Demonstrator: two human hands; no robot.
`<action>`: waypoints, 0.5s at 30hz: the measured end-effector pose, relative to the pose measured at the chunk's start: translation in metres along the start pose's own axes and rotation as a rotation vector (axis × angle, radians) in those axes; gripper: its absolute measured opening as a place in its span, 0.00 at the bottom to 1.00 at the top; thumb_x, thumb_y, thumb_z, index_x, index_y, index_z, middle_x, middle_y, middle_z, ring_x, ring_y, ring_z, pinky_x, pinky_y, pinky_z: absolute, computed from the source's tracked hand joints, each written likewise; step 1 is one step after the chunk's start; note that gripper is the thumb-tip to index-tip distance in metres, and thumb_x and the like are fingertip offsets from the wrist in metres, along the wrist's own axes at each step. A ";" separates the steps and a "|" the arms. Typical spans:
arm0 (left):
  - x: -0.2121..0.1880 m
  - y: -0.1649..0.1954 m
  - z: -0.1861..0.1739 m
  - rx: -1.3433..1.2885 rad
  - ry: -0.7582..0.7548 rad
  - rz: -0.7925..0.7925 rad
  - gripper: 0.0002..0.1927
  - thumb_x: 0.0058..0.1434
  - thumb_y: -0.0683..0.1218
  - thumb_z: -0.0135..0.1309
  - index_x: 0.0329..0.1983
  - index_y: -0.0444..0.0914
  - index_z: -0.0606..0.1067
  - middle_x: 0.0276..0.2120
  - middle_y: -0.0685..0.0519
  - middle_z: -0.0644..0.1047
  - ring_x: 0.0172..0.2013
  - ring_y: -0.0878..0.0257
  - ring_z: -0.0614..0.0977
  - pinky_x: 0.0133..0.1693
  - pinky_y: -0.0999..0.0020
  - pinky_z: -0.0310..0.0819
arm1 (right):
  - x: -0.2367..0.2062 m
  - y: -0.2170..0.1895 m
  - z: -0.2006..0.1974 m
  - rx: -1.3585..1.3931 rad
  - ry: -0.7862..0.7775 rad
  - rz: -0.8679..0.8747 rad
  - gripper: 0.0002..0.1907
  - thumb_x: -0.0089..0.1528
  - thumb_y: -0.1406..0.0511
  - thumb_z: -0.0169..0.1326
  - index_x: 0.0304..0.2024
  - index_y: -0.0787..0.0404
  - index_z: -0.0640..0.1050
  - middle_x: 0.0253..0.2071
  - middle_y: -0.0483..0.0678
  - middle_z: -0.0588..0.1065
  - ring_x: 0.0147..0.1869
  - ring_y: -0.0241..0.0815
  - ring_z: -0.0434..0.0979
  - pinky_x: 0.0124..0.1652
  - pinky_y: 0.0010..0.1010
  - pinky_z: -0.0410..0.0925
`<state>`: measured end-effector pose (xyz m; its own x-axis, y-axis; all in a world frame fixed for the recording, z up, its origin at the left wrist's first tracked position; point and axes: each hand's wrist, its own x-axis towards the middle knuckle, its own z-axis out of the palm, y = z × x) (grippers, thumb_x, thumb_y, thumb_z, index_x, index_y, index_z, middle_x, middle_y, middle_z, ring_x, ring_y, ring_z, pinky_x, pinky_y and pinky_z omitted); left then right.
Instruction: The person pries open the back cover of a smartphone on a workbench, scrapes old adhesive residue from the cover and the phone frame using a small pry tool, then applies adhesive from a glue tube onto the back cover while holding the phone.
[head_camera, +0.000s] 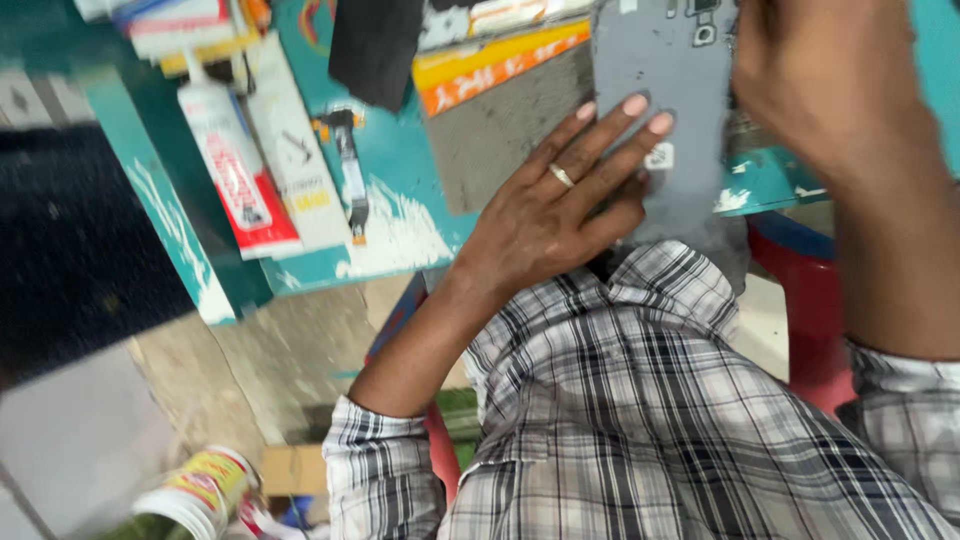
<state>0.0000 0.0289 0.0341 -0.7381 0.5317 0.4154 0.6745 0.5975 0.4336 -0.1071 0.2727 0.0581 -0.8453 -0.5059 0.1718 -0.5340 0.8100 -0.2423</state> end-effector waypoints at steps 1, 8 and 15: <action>0.002 -0.005 0.001 -0.006 -0.016 0.002 0.05 0.74 0.42 0.59 0.43 0.40 0.73 0.70 0.50 0.70 0.73 0.50 0.66 0.76 0.50 0.59 | -0.014 0.011 -0.006 0.061 0.005 0.089 0.06 0.73 0.73 0.50 0.49 0.66 0.78 0.37 0.54 0.75 0.40 0.49 0.77 0.40 0.35 0.69; 0.018 -0.016 -0.013 0.075 -0.210 -0.024 0.11 0.68 0.42 0.55 0.53 0.39 0.77 0.71 0.50 0.67 0.74 0.52 0.64 0.74 0.44 0.60 | -0.079 -0.019 -0.041 0.328 0.127 0.156 0.14 0.71 0.78 0.49 0.59 0.71 0.74 0.50 0.60 0.72 0.48 0.53 0.76 0.45 0.39 0.69; 0.056 -0.015 -0.013 -0.105 -0.333 -0.001 0.12 0.73 0.42 0.50 0.57 0.34 0.75 0.73 0.46 0.65 0.76 0.48 0.62 0.74 0.48 0.58 | -0.062 -0.062 -0.035 0.256 0.093 0.237 0.21 0.62 0.78 0.56 0.58 0.70 0.78 0.47 0.57 0.75 0.48 0.55 0.75 0.46 0.41 0.69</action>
<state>-0.0510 0.0422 0.0609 -0.6923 0.7081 0.1390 0.6593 0.5423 0.5208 -0.0208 0.2646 0.0958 -0.9473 -0.2744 0.1651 -0.3201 0.7949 -0.5155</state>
